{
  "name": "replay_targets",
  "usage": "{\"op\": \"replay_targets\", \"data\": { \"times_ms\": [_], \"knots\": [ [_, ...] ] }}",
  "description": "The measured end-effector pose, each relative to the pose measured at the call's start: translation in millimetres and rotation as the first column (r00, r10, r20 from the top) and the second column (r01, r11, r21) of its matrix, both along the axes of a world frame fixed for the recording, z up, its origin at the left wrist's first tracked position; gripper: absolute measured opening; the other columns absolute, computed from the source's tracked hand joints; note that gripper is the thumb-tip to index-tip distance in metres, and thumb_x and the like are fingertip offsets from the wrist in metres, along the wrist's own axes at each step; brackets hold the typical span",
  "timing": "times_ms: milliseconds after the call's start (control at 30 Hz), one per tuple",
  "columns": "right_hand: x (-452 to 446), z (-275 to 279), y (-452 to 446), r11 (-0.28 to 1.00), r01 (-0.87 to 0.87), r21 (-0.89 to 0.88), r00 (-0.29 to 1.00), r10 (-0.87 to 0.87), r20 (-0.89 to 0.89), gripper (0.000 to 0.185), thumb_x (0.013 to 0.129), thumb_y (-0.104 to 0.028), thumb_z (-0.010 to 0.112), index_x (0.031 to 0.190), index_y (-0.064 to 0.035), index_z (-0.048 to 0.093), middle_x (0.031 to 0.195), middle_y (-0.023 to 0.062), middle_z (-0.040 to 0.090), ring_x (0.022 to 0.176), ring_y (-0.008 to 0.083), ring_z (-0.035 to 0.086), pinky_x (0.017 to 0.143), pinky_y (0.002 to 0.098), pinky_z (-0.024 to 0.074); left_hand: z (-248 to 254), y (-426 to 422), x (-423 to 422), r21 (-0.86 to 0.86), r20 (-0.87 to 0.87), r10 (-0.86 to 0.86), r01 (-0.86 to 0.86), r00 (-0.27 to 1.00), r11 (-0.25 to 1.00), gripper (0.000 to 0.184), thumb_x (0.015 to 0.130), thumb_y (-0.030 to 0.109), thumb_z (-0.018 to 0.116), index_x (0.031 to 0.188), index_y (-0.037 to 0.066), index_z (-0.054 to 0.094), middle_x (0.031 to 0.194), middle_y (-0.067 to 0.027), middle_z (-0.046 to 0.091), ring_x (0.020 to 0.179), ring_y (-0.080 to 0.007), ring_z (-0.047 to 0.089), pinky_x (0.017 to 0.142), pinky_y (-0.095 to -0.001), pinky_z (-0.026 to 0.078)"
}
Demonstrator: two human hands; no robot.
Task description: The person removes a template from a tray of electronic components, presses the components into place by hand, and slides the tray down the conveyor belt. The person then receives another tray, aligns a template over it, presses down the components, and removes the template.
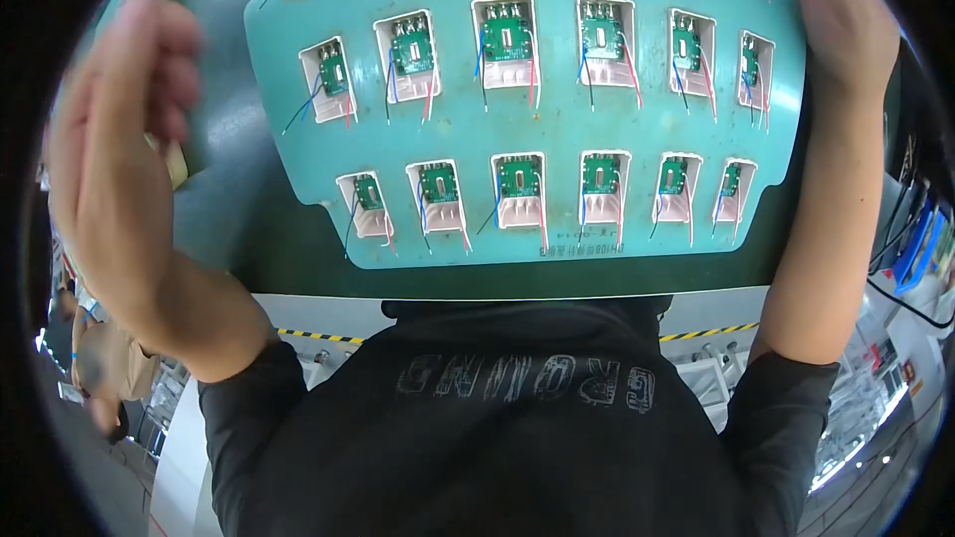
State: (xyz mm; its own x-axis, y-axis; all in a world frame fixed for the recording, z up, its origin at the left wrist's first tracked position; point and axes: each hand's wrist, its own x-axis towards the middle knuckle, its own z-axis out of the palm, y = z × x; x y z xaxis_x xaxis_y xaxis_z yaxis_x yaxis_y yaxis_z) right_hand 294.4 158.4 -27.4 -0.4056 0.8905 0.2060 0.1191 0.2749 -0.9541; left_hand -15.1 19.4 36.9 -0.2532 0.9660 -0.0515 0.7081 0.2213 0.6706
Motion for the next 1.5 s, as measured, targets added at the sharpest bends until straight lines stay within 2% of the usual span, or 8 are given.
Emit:
{"op": "replay_targets", "data": {
  "times_ms": [200,467,767,900,1033,1200,1333,1500],
  "knots": [
    [-14,6,-6,1.0,0.008,0.018,0.998,-0.007,-0.06,0.054,0.111,-0.04,0.036,0.089,-0.0004,0.066,0.086,0.0091,0.068,0.08,0.0135,0.063,0.08,0.0276,0.0492,-5,-21,-5,-0.454,0.452,-0.078,0.304,0.889,0.838,0.044,0.107,0.038,0.048,0.106,-0.002,0.066,0.076,-0.0051,0.067,0.06,-0.0049,0.057,0.049,-0.0188,0.035],
    [-13,-10,-1,0.986,0.127,0.11,0.988,-0.116,-0.102,0.056,0.111,-0.043,0.037,0.087,-0.002,0.067,0.079,0.0071,0.069,0.074,0.0122,0.064,0.078,0.0262,0.0495,23,-51,39,0.136,0.73,-0.106,0.008,0.675,0.991,0.037,0.106,0.013,0.042,0.129,-0.015,0.046,0.093,-0.0234,0.071,0.069,-0.0203,0.071,0.061,-0.0252,0.057],
    [-9,-5,16,0.939,0.237,-0.251,0.927,-0.296,-0.23,0.061,0.109,-0.051,0.038,0.092,0.0005,0.066,0.08,0.0085,0.069,0.074,0.0147,0.066,0.077,0.0275,0.0541,-16,-25,23,0.129,0.78,-0.133,0.051,0.612,0.99,0.029,0.107,0.017,0.049,0.121,-0.008,0.054,0.089,-0.0187,0.074,0.07,-0.0174,0.072,0.066,-0.0238,0.059],
    [39,-23,44,0.972,-0.16,-0.173,0.805,0.027,-0.592,0.04,0.103,-0.042,0.055,0.096,-0.0033,0.06,0.084,0.0072,0.064,0.08,0.017,0.063,0.079,0.0298,0.0508,-43,-16,9,0.198,0.854,-0.19,0.036,0.484,0.98,0.034,0.108,0.023,0.048,0.123,-0.007,0.055,0.091,-0.0171,0.074,0.075,-0.0161,0.071,0.067,-0.0254,0.058],
    [60,-52,104,0.998,0.045,-0.032,0.738,-0.055,-0.672,0.038,0.092,-0.039,0.073,0.075,-0.0137,0.05,0.077,-0.0033,0.052,0.079,0.0114,0.055,0.078,0.029,0.0435,-34,-20,-9,0.324,0.897,-0.272,-0.099,0.349,0.941,0.038,0.11,0.024,0.045,0.131,-0.007,0.054,0.111,-0.0203,0.071,0.086,-0.0177,0.07,0.081,-0.0312,0.058],
    [24,13,0,0.817,0.413,0.402,0.905,-0.319,-0.28,0.018,0.095,-0.004,0.065,0.105,0.0103,0.07,0.105,0.017,0.074,0.098,0.0236,0.07,0.092,0.0328,0.0533,-14,-50,-60,0.46,0.884,-0.434,-0.16,0.172,0.873,0.039,0.109,0.017,0.045,0.139,-0.008,0.049,0.134,-0.0211,0.061,0.105,-0.0218,0.067,0.092,-0.0349,0.055],
    [-24,57,-114,0.71,-0.303,0.635,0.923,0.054,0.381,0.036,0.075,-0.011,0.082,0.106,0.0021,0.069,0.102,0.0128,0.069,0.085,0.0213,0.062,0.077,0.0309,0.0492,9,-91,-48,0.361,0.895,-0.138,-0.505,0.425,0.784,0.028,0.106,0.019,0.053,0.123,-0.003,0.057,0.107,-0.015,0.07,0.09,-0.025,0.07,0.08,-0.0339,0.055],
    [-73,26,-196,0.663,-0.555,0.503,0.786,0.218,0.579,0.039,0.068,-0.028,0.085,0.096,-0.0073,0.067,0.097,0.0067,0.061,0.081,0.0212,0.057,0.07,0.0333,0.0438,-39,-158,-100,0.392,0.901,-0.223,-0.479,0.372,0.786,0.04,0.107,0.013,0.049,0.142,-0.006,0.047,0.138,-0.0176,0.059,0.122,-0.0268,0.059,0.103,-0.0396,0.049]
  ]
}}
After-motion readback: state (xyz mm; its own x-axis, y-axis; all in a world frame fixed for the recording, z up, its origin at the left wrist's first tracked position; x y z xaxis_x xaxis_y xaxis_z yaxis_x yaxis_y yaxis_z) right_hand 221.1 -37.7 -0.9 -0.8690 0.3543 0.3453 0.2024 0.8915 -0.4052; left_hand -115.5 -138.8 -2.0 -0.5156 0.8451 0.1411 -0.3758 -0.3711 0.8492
